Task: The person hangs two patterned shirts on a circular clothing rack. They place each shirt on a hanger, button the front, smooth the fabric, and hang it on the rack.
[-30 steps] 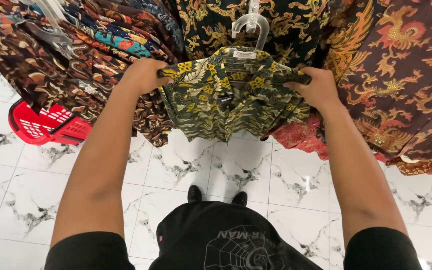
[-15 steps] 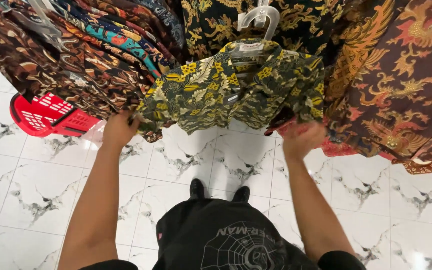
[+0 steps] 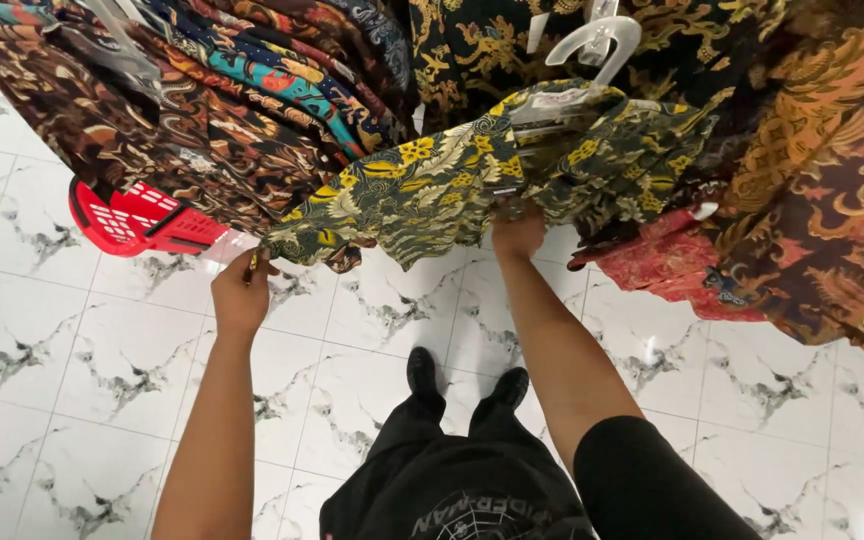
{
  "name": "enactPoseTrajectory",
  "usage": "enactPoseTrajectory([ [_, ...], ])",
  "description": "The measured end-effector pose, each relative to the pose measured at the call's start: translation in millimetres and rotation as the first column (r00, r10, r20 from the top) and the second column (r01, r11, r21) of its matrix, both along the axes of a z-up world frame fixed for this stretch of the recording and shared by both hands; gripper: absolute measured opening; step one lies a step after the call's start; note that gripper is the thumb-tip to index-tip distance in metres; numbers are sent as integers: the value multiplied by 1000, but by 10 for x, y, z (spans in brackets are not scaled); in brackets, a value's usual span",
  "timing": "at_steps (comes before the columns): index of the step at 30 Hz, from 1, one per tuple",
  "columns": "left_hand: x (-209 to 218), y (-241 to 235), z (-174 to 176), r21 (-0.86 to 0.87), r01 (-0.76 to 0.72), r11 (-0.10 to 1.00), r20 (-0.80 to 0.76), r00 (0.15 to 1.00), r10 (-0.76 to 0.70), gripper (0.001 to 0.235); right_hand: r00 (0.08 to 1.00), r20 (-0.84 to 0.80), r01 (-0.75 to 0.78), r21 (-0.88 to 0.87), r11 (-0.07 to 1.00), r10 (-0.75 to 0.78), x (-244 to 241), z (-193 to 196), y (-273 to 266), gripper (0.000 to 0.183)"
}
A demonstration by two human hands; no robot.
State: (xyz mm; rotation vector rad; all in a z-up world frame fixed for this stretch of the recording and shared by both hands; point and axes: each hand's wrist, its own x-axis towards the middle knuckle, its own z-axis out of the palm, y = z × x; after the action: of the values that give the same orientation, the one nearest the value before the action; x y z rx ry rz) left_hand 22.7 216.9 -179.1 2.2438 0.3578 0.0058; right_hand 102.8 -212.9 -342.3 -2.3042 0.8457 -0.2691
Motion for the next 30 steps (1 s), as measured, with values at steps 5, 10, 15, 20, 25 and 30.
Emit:
enactPoseTrajectory([
  [5, -154, -88, -25, -97, -190, 977, -10, 982, 190, 26, 913, 387, -72, 471, 879, -132, -29, -2144, -480, 25],
  [10, -509, -586, -907, -42, -72, 997, -6, 997, 71, 19, 966, 237, -49, 553, 832, -101, -1263, 209, 49, 16],
  [15, -763, -2093, -411, -235, 207, 950, 103, 977, -187, 19, 967, 218, -43, 646, 762, -130, -1918, 731, 93, 11],
  [20, -806, -2991, 247, -223, 410, 885, 260, 899, -351, 38, 972, 217, -78, 671, 737, -94, -2260, 982, 54, 10],
  [25, -742, -3144, -60, -247, 401, 882, 230, 909, -348, 37, 973, 231, -138, 664, 735, -26, -2419, 1028, -87, 15],
  [30, -805, -3019, -155, -297, 382, 875, 188, 922, -339, 33, 973, 210, -201, 596, 777, 91, -2505, 1120, -178, 24],
])
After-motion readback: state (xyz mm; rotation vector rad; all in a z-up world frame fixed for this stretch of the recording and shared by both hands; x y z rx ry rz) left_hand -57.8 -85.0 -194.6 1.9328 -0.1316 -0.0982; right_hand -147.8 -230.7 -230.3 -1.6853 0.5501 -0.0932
